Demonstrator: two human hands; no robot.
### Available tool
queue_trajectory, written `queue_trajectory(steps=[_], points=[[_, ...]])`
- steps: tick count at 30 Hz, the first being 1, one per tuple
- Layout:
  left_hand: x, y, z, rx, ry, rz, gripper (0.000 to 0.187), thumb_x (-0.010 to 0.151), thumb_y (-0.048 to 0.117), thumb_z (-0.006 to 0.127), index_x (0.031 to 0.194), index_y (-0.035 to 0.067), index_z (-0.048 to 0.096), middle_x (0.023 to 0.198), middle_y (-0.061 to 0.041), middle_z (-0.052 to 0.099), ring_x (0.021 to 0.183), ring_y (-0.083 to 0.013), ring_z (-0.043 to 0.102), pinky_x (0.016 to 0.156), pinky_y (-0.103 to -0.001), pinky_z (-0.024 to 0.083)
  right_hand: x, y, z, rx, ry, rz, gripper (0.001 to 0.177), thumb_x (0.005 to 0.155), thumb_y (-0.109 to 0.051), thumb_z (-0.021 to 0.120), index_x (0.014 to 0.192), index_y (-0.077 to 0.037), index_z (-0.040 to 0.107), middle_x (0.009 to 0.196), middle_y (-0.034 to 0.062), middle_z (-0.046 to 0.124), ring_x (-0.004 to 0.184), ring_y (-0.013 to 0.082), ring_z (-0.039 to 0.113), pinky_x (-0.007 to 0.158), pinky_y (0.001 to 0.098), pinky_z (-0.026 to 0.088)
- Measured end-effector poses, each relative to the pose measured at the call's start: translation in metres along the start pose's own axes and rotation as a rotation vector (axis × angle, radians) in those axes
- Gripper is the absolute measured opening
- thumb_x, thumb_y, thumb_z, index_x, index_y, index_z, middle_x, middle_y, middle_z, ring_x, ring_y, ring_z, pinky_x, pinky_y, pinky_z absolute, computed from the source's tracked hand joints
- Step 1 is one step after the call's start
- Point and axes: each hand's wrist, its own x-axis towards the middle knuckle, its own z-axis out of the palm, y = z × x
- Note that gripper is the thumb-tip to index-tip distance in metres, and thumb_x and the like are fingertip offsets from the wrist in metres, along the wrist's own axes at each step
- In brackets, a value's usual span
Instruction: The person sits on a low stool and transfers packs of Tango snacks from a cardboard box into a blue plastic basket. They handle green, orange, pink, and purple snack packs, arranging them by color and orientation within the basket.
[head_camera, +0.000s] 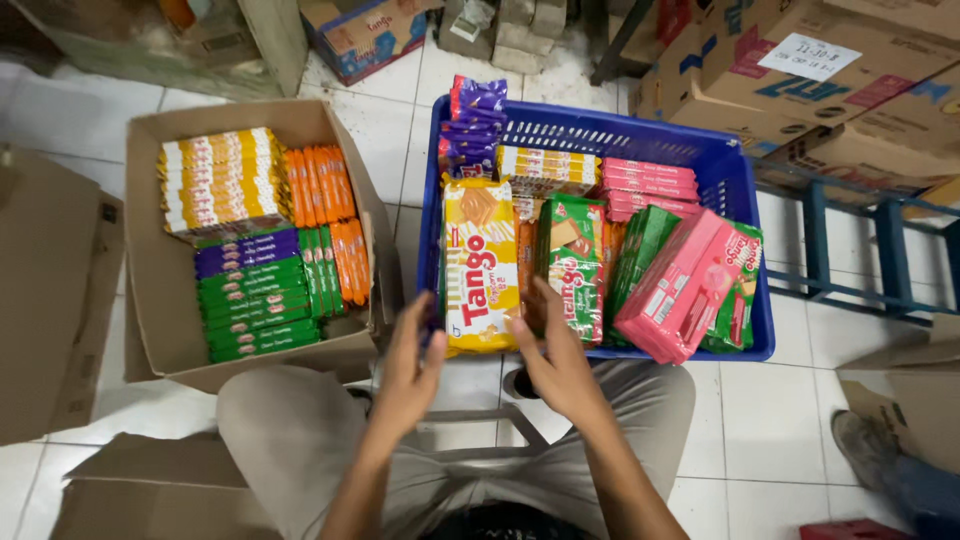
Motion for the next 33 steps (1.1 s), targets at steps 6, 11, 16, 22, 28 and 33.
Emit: queue_trajectory(steps=[6, 11, 16, 22, 28, 33], points=[[-0.015, 0.028, 0.028, 0.141, 0.051, 0.043, 0.066, 0.099, 0.047, 0.042, 0.149, 0.004, 0.037, 0.149, -0.018, 0.039, 0.144, -0.0296, 0.035, 0.119, -0.042, 0.026, 0.011, -0.017, -0.005, -0.065, -0.101, -0.054, 0.07, 0.092, -0.043, 0.055, 0.146, -0.004, 0.033, 0.136, 0.0102, 0.064, 0.113, 0.0195, 0.069, 0.093, 0.0338, 0.055], [-0.007, 0.042, 0.043, 0.189, 0.165, 0.031, 0.061, 0.099, 0.041, 0.046, 0.144, 0.001, 0.042, 0.148, -0.02, 0.042, 0.141, -0.0321, 0.037, 0.118, -0.043, 0.028, 0.009, -0.024, -0.012, -0.024, -0.091, -0.126, 0.042, 0.098, -0.038, 0.05, 0.126, -0.006, 0.052, 0.117, 0.0091, 0.069, 0.103, 0.0193, 0.067, 0.085, 0.032, 0.05], [0.01, 0.087, 0.049, 0.076, 0.287, 0.139, 0.058, 0.096, 0.042, 0.053, 0.135, -0.001, 0.046, 0.142, -0.02, 0.049, 0.137, -0.031, 0.046, 0.113, -0.041, 0.036, 0.001, -0.033, -0.025, 0.179, -0.042, -0.165, 0.054, 0.098, -0.034, 0.051, 0.141, -0.003, 0.041, 0.135, 0.0103, 0.061, 0.122, 0.0169, 0.058, 0.103, 0.0307, 0.044], [0.058, 0.115, 0.038, -0.312, 0.23, 0.12, 0.068, 0.077, 0.017, 0.08, 0.128, -0.011, 0.044, 0.123, -0.035, 0.058, 0.11, -0.0472, 0.062, 0.083, -0.05, 0.056, -0.001, -0.072, -0.085, 0.116, -0.029, -0.282, 0.062, 0.092, -0.014, 0.066, 0.142, 0.009, 0.037, 0.126, 0.0304, 0.061, 0.123, 0.0417, 0.058, 0.099, 0.0537, 0.049], [0.116, 0.113, 0.016, -0.304, -0.049, 0.246, 0.064, 0.065, 0.012, 0.087, 0.121, -0.004, 0.062, 0.118, -0.021, 0.07, 0.108, -0.0244, 0.065, 0.09, -0.04, 0.054, 0.034, -0.113, -0.178, -0.415, 0.37, -0.753, 0.071, 0.083, -0.014, 0.082, 0.14, 0.006, 0.045, 0.124, 0.0229, 0.043, 0.128, 0.0481, 0.043, 0.111, 0.0556, 0.035], [0.145, 0.141, 0.014, -0.392, -0.397, 0.357, 0.051, 0.066, 0.014, 0.084, 0.109, -0.008, 0.067, 0.117, -0.024, 0.07, 0.114, -0.0262, 0.061, 0.1, -0.045, 0.048, 0.079, -0.15, -0.192, -0.561, -0.505, -0.636, 0.081, 0.08, -0.038, 0.078, 0.14, 0.007, 0.047, 0.137, 0.0378, 0.051, 0.127, 0.0576, 0.045, 0.109, 0.0666, 0.03]])
